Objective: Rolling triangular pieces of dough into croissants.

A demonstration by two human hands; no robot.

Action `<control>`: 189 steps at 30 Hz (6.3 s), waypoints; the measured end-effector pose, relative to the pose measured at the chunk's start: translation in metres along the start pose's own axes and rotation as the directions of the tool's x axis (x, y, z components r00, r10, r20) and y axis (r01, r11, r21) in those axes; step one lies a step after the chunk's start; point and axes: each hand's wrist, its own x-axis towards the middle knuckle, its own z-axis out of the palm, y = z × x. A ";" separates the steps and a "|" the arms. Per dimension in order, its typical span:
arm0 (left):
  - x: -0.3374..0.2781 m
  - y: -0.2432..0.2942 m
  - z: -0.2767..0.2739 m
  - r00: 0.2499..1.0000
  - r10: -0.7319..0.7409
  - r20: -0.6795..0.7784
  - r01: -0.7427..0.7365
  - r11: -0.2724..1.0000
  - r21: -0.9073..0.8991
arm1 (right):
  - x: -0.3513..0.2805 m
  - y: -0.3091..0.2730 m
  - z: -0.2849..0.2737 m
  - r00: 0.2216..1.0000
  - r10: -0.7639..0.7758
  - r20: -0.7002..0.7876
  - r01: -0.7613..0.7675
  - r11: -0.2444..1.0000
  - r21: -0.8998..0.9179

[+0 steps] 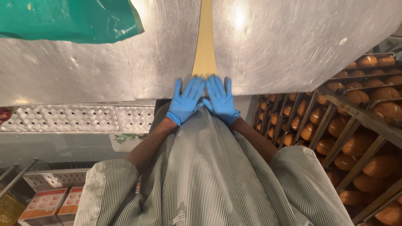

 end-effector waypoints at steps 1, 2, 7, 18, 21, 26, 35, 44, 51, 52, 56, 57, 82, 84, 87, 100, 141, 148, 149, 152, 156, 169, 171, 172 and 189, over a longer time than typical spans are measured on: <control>0.000 -0.002 -0.001 1.000 0.011 -0.001 -0.011 1.000 -0.026 | -0.003 0.003 0.005 1.000 -0.027 -0.013 0.027 1.000 0.000; 0.001 -0.002 -0.002 1.000 0.011 0.000 -0.011 1.000 -0.026 | -0.003 0.003 0.006 1.000 -0.027 -0.013 0.027 1.000 0.001; 0.018 -0.003 -0.010 0.997 -0.028 0.076 0.026 0.999 0.027 | 0.008 0.004 0.003 1.000 -0.025 -0.013 0.023 0.996 -0.082; 0.019 -0.005 -0.006 1.000 0.017 0.019 -0.018 0.999 0.031 | 0.015 0.004 -0.012 0.999 -0.028 0.022 0.029 0.998 -0.047; 0.019 -0.003 -0.007 1.000 0.003 0.015 -0.003 0.999 0.035 | 0.016 0.005 -0.018 1.000 -0.014 0.003 0.014 1.000 -0.016; 0.020 -0.003 -0.012 0.999 0.038 -0.018 -0.038 0.999 0.024 | 0.015 0.016 -0.016 0.993 -0.083 -0.086 0.083 0.997 -0.003; 0.034 -0.011 -0.010 0.997 0.051 -0.063 -0.050 0.999 0.015 | 0.040 0.025 -0.034 0.952 -0.132 -0.276 0.091 0.984 -0.154; 0.055 -0.037 -0.011 0.951 0.164 -0.263 -0.148 0.986 0.077 | 0.056 0.032 -0.060 0.919 -0.182 -0.348 0.161 0.983 -0.089; 0.061 -0.042 -0.018 0.925 0.170 -0.340 -0.174 0.985 0.019 | 0.067 0.048 -0.070 0.897 -0.257 -0.360 0.294 0.955 0.050; 0.061 -0.042 -0.019 0.924 0.162 -0.345 -0.168 0.986 0.013 | 0.069 0.049 -0.073 0.896 -0.267 -0.354 0.305 0.951 0.053; 0.064 -0.043 -0.019 0.928 0.146 -0.344 -0.148 0.989 0.019 | 0.071 0.053 -0.074 0.896 -0.298 -0.331 0.331 0.942 0.048; 0.065 -0.043 -0.024 0.926 0.152 -0.344 -0.165 0.986 -0.009 | 0.073 0.054 -0.074 0.893 -0.304 -0.331 0.337 0.940 0.045; 0.095 -0.059 -0.043 0.942 0.173 -0.288 -0.191 0.981 -0.036 | 0.095 0.059 -0.105 0.902 -0.260 -0.344 0.322 0.937 0.136; 0.097 -0.059 -0.045 0.945 0.166 -0.280 -0.185 0.982 -0.041 | 0.098 0.060 -0.106 0.905 -0.256 -0.340 0.321 0.936 0.148; 0.101 -0.061 -0.046 0.951 0.154 -0.267 -0.172 0.984 -0.045 | 0.104 0.065 -0.107 0.912 -0.245 -0.328 0.315 0.932 0.179; 0.122 -0.063 -0.076 0.956 0.147 -0.254 -0.161 0.986 -0.037 | 0.121 0.070 -0.118 0.935 -0.214 -0.281 0.271 0.946 0.181; 0.081 0.042 -0.254 0.998 -0.038 0.050 0.036 -0.308 -0.951 | 0.074 0.009 -0.344 0.983 0.143 0.112 -0.178 0.624 0.761; 0.083 0.049 -0.258 0.997 0.004 0.079 0.073 -0.410 -0.909 | 0.071 0.011 -0.344 0.986 0.134 0.103 -0.166 0.650 0.741; 0.084 0.047 -0.256 0.997 0.003 0.080 0.074 -0.409 -0.910 | 0.070 0.012 -0.344 0.986 0.133 0.103 -0.166 0.649 0.742; 0.086 0.044 -0.250 0.996 -0.039 0.079 0.054 -0.442 -0.895 | 0.069 0.016 -0.346 0.979 0.179 0.101 -0.194 0.649 0.736; 0.087 0.046 -0.250 0.999 0.003 0.045 0.042 -0.414 -0.909 | 0.071 0.013 -0.348 0.986 0.140 0.086 -0.159 0.670 0.725; 0.086 0.048 -0.252 0.997 0.052 0.058 0.077 -0.558 -0.826 | 0.064 0.023 -0.351 0.990 0.144 0.006 -0.104 0.687 0.719; 0.087 0.052 -0.255 0.997 0.055 0.046 0.069 -0.555 -0.829 | 0.066 0.021 -0.353 0.991 0.132 0.004 -0.093 0.676 0.731; 0.086 0.056 -0.254 0.997 0.062 0.046 0.072 -0.556 -0.828 | 0.065 0.019 -0.352 0.992 0.129 0.010 -0.094 0.659 0.746; 0.084 0.060 -0.248 0.999 0.021 0.040 0.044 -0.622 -0.782 | 0.057 0.023 -0.349 0.993 0.121 0.010 -0.084 0.624 0.777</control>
